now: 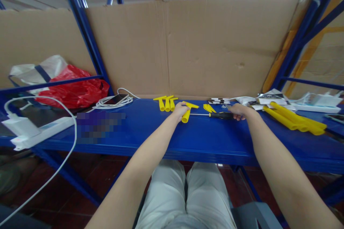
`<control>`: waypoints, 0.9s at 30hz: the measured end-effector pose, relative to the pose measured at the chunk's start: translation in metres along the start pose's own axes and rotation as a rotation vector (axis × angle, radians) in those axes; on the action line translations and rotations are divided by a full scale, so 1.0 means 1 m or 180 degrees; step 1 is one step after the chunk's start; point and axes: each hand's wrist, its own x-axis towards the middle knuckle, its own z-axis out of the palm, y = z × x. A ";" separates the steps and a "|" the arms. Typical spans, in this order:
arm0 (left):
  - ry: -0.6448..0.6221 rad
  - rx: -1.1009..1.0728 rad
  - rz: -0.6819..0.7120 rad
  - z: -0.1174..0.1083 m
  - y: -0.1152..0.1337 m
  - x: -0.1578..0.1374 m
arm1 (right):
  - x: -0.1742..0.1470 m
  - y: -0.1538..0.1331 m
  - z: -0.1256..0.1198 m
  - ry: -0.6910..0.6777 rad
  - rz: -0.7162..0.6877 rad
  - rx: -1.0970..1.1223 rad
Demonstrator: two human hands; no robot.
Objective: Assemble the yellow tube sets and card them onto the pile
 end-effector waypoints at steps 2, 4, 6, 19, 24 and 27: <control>0.0052 -0.0016 0.0007 0.000 0.001 -0.001 | 0.007 0.005 -0.001 0.0304 -0.0173 -0.0050; 0.0105 -0.0043 0.0025 0.000 0.001 -0.003 | 0.012 0.009 -0.003 0.0665 -0.0259 -0.0165; 0.0141 -0.0081 0.0020 0.001 0.001 -0.003 | 0.016 0.012 -0.003 0.1046 -0.0196 -0.0266; 0.0289 -0.0144 0.0042 -0.001 0.002 0.000 | 0.042 -0.001 0.010 0.1824 -0.0341 0.0218; 0.0286 -0.0251 0.0033 -0.001 0.002 -0.003 | 0.073 -0.013 0.003 0.1653 -0.0441 -0.0002; 0.0277 -0.0259 -0.0006 -0.001 0.003 -0.005 | 0.096 -0.018 0.002 0.1550 -0.0487 0.0047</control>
